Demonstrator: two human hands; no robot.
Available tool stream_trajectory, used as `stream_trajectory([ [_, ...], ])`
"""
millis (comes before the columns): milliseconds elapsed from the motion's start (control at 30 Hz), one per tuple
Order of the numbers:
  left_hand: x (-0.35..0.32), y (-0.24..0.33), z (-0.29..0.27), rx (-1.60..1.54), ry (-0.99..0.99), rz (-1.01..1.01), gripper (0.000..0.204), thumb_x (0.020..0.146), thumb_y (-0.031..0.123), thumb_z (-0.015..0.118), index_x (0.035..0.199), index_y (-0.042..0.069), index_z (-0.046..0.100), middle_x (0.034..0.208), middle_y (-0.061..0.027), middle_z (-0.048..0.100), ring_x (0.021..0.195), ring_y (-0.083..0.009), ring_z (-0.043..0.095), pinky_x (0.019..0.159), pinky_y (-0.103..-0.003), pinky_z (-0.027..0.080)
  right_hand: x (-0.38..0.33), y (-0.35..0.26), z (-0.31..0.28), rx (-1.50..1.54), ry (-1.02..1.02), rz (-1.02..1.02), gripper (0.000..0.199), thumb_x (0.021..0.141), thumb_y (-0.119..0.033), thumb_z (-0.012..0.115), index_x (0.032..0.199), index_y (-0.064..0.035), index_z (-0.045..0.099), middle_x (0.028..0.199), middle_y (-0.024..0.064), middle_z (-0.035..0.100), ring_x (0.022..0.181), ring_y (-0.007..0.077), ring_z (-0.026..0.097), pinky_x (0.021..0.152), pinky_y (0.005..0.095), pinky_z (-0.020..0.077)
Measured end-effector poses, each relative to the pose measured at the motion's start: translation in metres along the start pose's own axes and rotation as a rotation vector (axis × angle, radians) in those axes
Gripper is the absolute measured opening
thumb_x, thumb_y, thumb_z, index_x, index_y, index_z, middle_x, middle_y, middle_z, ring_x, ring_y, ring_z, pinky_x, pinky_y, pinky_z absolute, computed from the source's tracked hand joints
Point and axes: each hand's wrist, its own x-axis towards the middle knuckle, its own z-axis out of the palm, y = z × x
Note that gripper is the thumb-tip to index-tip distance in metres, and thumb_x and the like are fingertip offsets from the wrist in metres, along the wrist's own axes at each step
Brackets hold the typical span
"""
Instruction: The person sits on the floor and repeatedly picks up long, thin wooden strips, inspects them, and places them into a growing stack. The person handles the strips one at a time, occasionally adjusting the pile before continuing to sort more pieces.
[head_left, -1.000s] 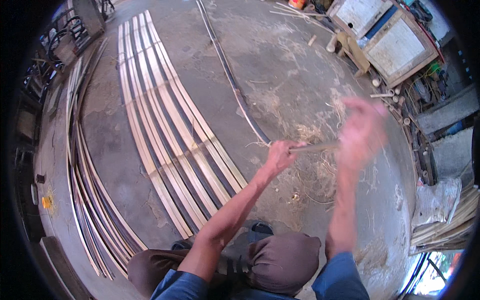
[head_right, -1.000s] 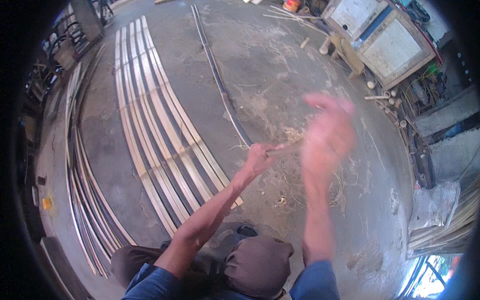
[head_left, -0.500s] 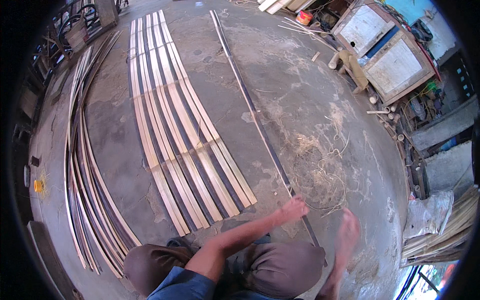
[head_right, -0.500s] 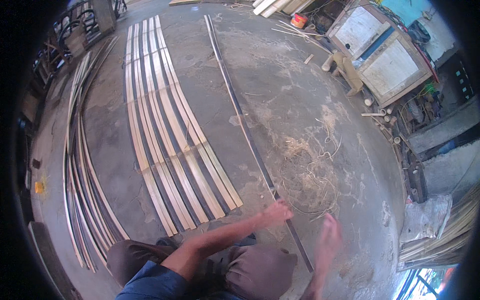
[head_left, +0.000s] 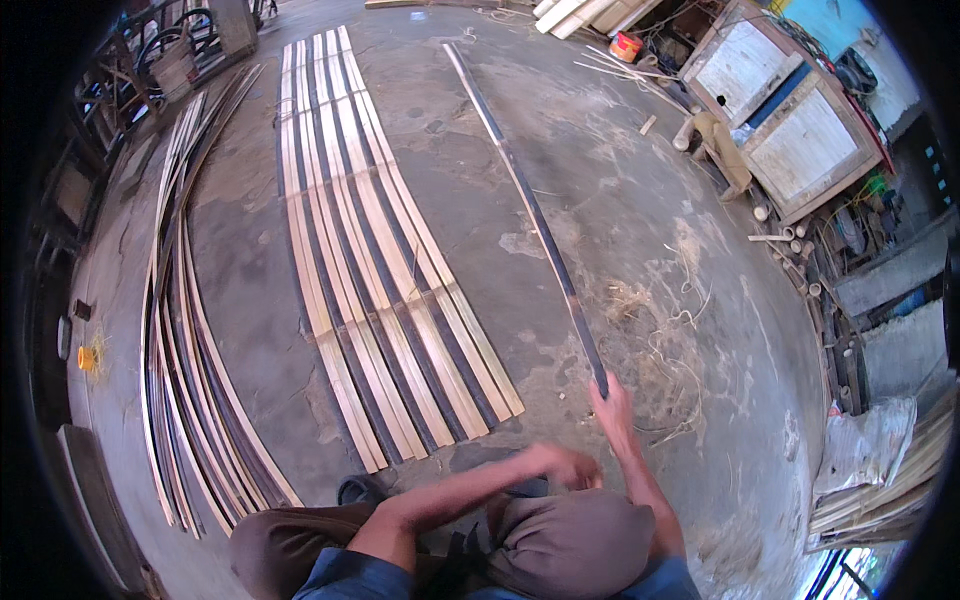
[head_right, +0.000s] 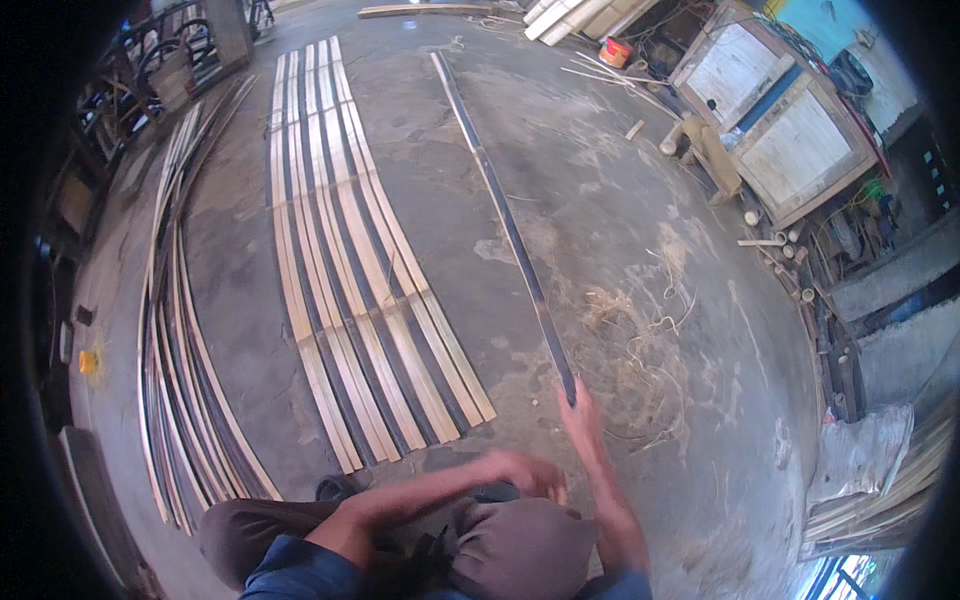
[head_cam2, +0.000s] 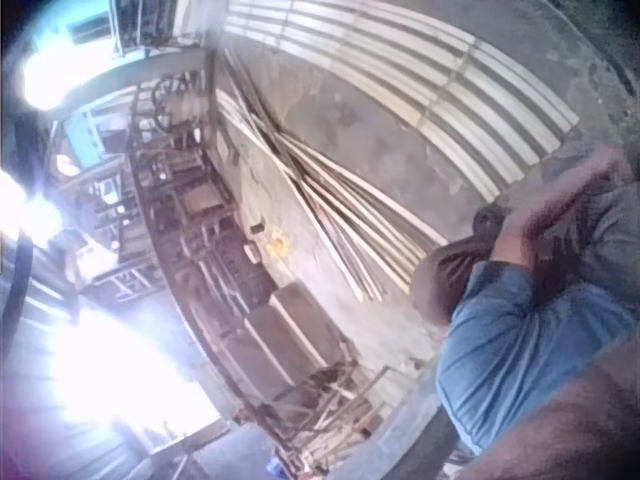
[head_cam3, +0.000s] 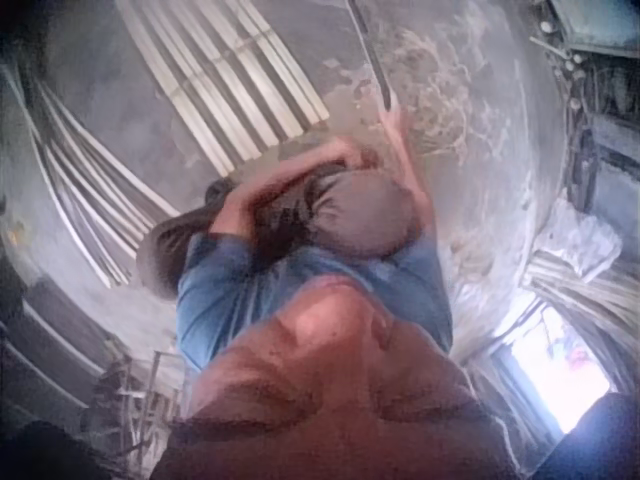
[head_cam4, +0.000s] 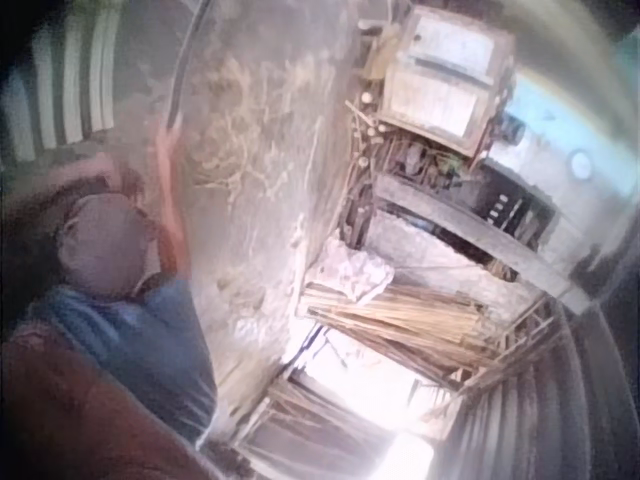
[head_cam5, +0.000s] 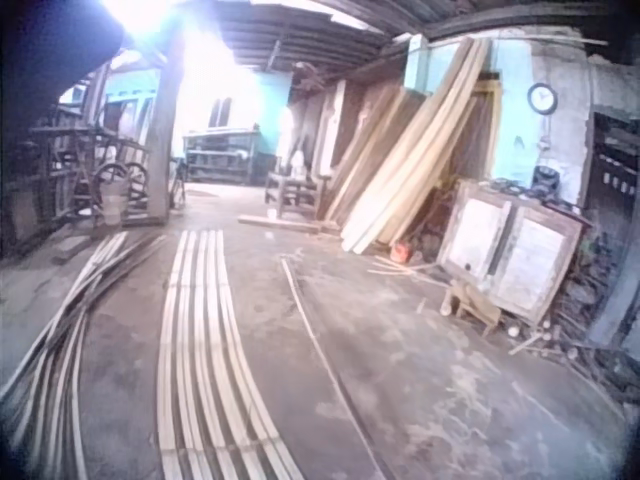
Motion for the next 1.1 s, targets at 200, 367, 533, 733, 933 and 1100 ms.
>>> stream_trajectory([
  [200,-0.125,-0.039,-0.120,-1.017,1.516,-0.083,0.078,0.094,0.066,0.044,0.131,-0.002,0.046,0.113,-0.0225,0.064,0.095,-0.0305,0.067,0.090,-0.042,0.054,-0.168,0.003,-0.057,0.045,-0.112,0.192,0.030,0.091,-0.030,0.065,0.109,-0.0050,0.064,0.082,0.0142,0.067,0.070,0.0272,0.066,0.065,0.0364,0.0511],
  [367,-0.093,0.042,-0.187,-1.521,1.519,0.411,0.069,0.094,0.067,0.043,0.115,0.002,0.051,0.084,-0.0101,0.058,0.067,-0.0200,0.058,0.063,-0.031,0.048,-0.283,0.090,-0.029,0.246,-0.168,0.463,0.037,0.089,-0.037,0.064,0.111,-0.0074,0.065,0.085,0.0110,0.068,0.081,0.0286,0.067,0.075,0.0390,0.0517],
  [533,-0.103,0.035,-0.198,-0.991,1.584,0.247,0.044,0.101,0.048,0.049,0.102,0.004,0.050,0.057,0.0039,0.032,0.046,-0.0080,0.030,0.045,-0.026,0.027,-0.221,0.057,-0.015,-0.067,-0.027,0.189,0.053,0.092,-0.043,0.056,0.128,-0.0038,0.057,0.117,0.0202,0.061,0.112,0.0354,0.058,0.092,0.0440,0.0457],
  [733,-0.085,0.114,-0.198,-0.848,1.403,0.340,0.045,0.103,0.051,0.040,0.102,0.008,0.053,0.056,0.0049,0.031,0.047,-0.0065,0.029,0.046,-0.024,0.025,-0.152,0.052,0.053,0.192,0.333,0.237,0.055,0.106,-0.037,0.019,0.139,-0.0029,0.047,0.131,0.0244,0.052,0.128,0.0411,0.043,0.110,0.0494,0.0308],
  [933,-0.073,0.155,-0.164,-0.413,1.349,0.311,0.047,0.101,0.046,0.042,0.107,0.002,0.057,0.065,-0.0001,0.047,0.055,-0.0093,0.043,0.051,-0.027,0.034,-0.122,0.034,0.093,0.019,0.419,0.157,0.054,0.106,-0.036,0.018,0.142,-0.0058,0.046,0.140,0.0206,0.046,0.132,0.0382,0.040,0.113,0.0509,0.0253],
  [1100,-0.038,0.180,-0.144,-0.372,1.218,0.327,0.038,0.099,0.038,0.050,0.103,0.001,0.060,0.067,0.0009,0.052,0.058,-0.0091,0.049,0.053,-0.026,0.039,-0.117,0.038,0.095,0.051,0.422,0.201,0.054,0.105,-0.034,0.018,0.143,-0.0057,0.044,0.140,0.0200,0.046,0.132,0.0372,0.040,0.113,0.0512,0.0246],
])
